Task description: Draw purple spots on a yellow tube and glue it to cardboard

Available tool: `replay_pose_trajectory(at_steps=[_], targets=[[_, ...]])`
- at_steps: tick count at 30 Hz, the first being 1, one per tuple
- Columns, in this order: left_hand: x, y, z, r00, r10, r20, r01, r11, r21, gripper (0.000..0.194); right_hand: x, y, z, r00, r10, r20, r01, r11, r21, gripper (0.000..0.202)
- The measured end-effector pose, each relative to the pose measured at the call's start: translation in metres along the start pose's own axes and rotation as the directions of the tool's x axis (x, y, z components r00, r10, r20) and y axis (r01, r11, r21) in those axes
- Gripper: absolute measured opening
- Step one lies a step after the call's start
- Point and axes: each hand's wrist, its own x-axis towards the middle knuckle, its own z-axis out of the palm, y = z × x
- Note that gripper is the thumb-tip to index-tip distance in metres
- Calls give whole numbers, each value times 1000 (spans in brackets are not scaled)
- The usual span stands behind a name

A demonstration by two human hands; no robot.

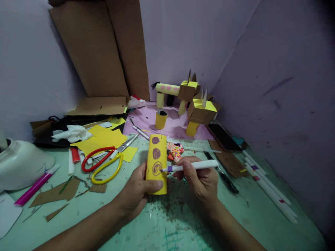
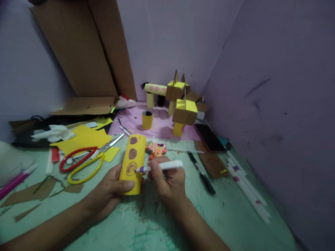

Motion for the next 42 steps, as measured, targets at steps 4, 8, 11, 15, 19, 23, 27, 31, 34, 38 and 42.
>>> replay_pose_trajectory(at_steps=[4, 8, 11, 15, 19, 23, 27, 31, 34, 38, 42], targets=[[0, 0, -1, 1000, -2, -24, 2, 1000, -1, 54, 1, 0, 0, 999, 3, -41, -3, 1000, 9, 16], [-1, 0, 0, 1000, -13, -23, 13, 1000, -4, 53, 3, -4, 0, 1000, 12, -18, -12, 999, -41, 23], [-1, 1, 1, 1000, -15, -19, 14, 1000, -9, 54, 4, -6, 0, 999, 20, -29, -21, 999, -36, 23], [-1, 1, 0, 1000, -19, -11, 19, 1000, -13, 50, 4, -6, 0, 999, 24, -47, -25, 999, -22, 23], [-1, 0, 0, 1000, -29, -10, 29, 1000, -9, 49, 4, -3, -1, 999, 31, -33, -33, 999, -34, 25], [-1, 1, 0, 999, -30, -12, 30, 1000, -3, 49, 3, -2, 0, 999, 17, -45, -16, 1000, 13, 22], [0, 1, 0, 1000, -27, -5, 27, 1000, -10, 50, 2, -2, 1, 998, 34, -46, -33, 999, 22, 21], [0, 0, -1, 1000, -22, 2, 22, 1000, -15, 53, 1, 0, 1, 999, 24, -46, -24, 1000, -2, 24], [0, -1, -1, 1000, -13, 9, 13, 1000, 0, 52, 0, 1, 2, 998, 5, -65, -6, 1000, -2, 21], [0, -2, 0, 1000, -14, 16, 13, 1000, 20, 49, 0, 2, 3, 998, 2, -66, -2, 1000, -6, 20], [0, -2, 0, 999, -11, 42, 10, 1000, 18, 54, -1, 1, 3, 999, 17, -52, -17, 1000, 5, 19]])
